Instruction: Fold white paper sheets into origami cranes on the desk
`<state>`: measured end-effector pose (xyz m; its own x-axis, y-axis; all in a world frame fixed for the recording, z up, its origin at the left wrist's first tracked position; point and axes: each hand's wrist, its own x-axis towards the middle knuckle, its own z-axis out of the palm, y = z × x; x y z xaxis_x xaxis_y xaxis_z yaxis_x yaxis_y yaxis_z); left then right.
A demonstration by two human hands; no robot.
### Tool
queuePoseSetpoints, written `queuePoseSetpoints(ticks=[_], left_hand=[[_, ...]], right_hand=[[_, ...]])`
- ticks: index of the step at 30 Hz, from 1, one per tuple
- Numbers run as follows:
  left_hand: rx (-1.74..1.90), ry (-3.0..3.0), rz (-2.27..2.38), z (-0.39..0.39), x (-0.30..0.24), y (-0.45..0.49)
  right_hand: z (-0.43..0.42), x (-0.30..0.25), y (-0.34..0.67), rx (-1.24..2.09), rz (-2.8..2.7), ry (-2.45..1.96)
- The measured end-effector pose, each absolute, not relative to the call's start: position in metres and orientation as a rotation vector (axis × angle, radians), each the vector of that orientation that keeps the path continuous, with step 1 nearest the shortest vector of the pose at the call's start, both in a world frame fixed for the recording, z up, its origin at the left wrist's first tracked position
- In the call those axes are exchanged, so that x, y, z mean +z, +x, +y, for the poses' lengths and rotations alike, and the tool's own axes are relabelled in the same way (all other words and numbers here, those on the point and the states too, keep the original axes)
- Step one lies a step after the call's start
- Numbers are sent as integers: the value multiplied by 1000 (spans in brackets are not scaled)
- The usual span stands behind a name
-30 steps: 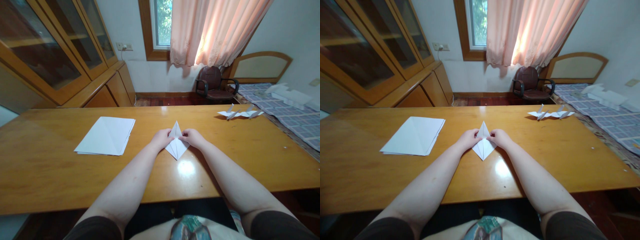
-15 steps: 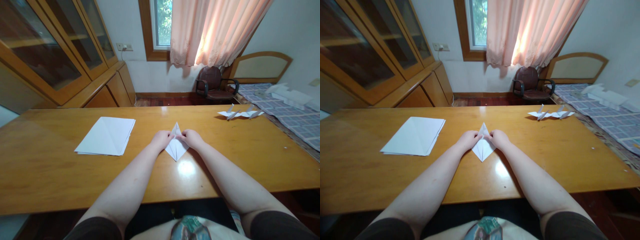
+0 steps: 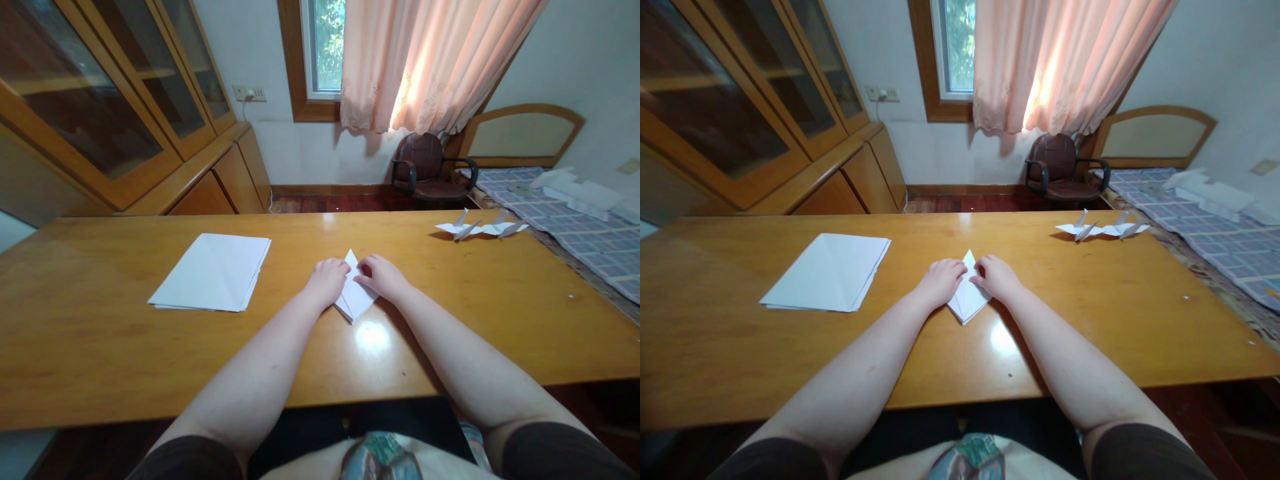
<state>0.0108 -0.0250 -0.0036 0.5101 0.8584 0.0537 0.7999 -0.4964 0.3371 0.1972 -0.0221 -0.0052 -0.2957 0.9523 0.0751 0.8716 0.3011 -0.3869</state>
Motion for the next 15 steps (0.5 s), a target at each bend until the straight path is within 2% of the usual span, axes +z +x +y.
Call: queuePoseSetpoints(ticks=[4,7,15], left_hand=[[67,2523,1374,-33,-9,13],[-103,2478,1372,-38,-8,14],[-144,2394,1457,-45,-7,20]], right_hand=[[-26,-3,198,301,-2469,-1595],[-31,-7,197,291,-2532,-1737],[-32,-15,194,385,-2495,-1867]])
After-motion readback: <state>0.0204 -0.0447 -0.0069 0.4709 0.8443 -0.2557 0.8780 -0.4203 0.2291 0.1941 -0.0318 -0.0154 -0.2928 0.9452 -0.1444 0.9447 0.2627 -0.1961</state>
